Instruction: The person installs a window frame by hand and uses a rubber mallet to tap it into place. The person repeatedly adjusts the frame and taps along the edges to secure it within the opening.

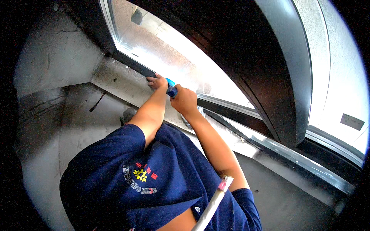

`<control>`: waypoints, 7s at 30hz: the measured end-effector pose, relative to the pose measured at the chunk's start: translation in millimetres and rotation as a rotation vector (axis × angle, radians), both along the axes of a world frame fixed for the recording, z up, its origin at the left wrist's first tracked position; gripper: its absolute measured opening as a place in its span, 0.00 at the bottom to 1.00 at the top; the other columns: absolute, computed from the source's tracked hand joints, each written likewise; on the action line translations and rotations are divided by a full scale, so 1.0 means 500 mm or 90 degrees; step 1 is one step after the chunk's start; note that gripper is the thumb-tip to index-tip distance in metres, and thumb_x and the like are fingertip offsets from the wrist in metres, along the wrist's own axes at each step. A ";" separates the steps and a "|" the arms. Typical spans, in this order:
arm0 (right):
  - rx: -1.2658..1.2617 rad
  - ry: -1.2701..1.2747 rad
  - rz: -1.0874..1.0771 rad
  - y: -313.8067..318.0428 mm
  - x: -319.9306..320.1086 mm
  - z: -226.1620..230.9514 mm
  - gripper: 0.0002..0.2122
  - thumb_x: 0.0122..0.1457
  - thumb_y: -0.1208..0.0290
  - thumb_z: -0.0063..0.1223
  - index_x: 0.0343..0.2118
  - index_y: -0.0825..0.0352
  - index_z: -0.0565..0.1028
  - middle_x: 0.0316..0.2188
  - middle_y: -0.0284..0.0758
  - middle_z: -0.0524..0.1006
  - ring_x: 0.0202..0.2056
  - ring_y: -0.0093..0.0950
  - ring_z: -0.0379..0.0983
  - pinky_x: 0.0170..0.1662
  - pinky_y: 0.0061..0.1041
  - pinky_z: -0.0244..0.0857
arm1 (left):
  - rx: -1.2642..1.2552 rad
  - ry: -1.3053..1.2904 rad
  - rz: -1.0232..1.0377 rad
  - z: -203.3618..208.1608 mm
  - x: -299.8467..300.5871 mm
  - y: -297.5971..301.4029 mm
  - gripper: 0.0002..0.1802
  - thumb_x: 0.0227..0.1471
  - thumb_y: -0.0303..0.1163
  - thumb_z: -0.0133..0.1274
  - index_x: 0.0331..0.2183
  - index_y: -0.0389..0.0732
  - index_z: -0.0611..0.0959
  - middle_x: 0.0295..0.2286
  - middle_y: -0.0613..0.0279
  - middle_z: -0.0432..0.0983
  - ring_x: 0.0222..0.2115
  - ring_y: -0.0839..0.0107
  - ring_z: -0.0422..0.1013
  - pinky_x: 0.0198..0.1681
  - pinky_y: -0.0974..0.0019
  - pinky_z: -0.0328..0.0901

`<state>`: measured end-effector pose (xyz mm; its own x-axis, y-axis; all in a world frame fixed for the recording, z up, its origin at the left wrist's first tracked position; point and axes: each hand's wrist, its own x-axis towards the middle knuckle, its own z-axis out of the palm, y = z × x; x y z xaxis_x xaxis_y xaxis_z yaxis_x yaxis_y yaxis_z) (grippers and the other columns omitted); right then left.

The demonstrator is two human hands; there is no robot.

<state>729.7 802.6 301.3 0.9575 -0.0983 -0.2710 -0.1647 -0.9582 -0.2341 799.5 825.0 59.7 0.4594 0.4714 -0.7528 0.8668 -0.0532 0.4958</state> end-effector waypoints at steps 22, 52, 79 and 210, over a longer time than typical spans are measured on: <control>-0.018 0.007 0.018 0.000 0.015 -0.004 0.12 0.47 0.67 0.60 0.36 0.64 0.79 0.26 0.48 0.80 0.29 0.49 0.79 0.34 0.46 0.72 | -0.100 -0.051 0.009 -0.040 -0.012 0.029 0.47 0.63 0.52 0.44 0.69 0.42 0.41 0.58 0.30 0.53 0.58 0.36 0.57 0.61 0.43 0.57; -0.014 0.067 -0.003 -0.008 0.031 -0.002 0.14 0.46 0.67 0.59 0.38 0.61 0.80 0.27 0.49 0.81 0.32 0.49 0.79 0.37 0.45 0.73 | 0.052 -0.051 -0.020 -0.045 0.018 0.023 0.33 0.62 0.45 0.46 0.53 0.24 0.61 0.50 0.30 0.63 0.50 0.36 0.66 0.52 0.42 0.65; 0.095 0.090 -0.277 0.001 -0.264 0.047 0.15 0.48 0.62 0.65 0.39 0.61 0.80 0.30 0.48 0.81 0.35 0.47 0.79 0.41 0.42 0.72 | -0.022 -0.275 -0.514 -0.115 0.032 0.289 0.20 0.58 0.48 0.50 0.35 0.39 0.82 0.35 0.45 0.81 0.40 0.44 0.76 0.44 0.47 0.68; 1.447 -0.753 -0.464 0.120 -0.310 0.018 0.24 0.63 0.58 0.57 0.58 0.61 0.65 0.29 0.33 0.73 0.33 0.28 0.73 0.48 0.35 0.69 | -0.593 -0.490 -0.627 0.933 0.063 0.261 0.49 0.48 0.75 0.50 0.43 0.31 0.82 0.39 0.43 0.79 0.46 0.54 0.76 0.57 0.58 0.69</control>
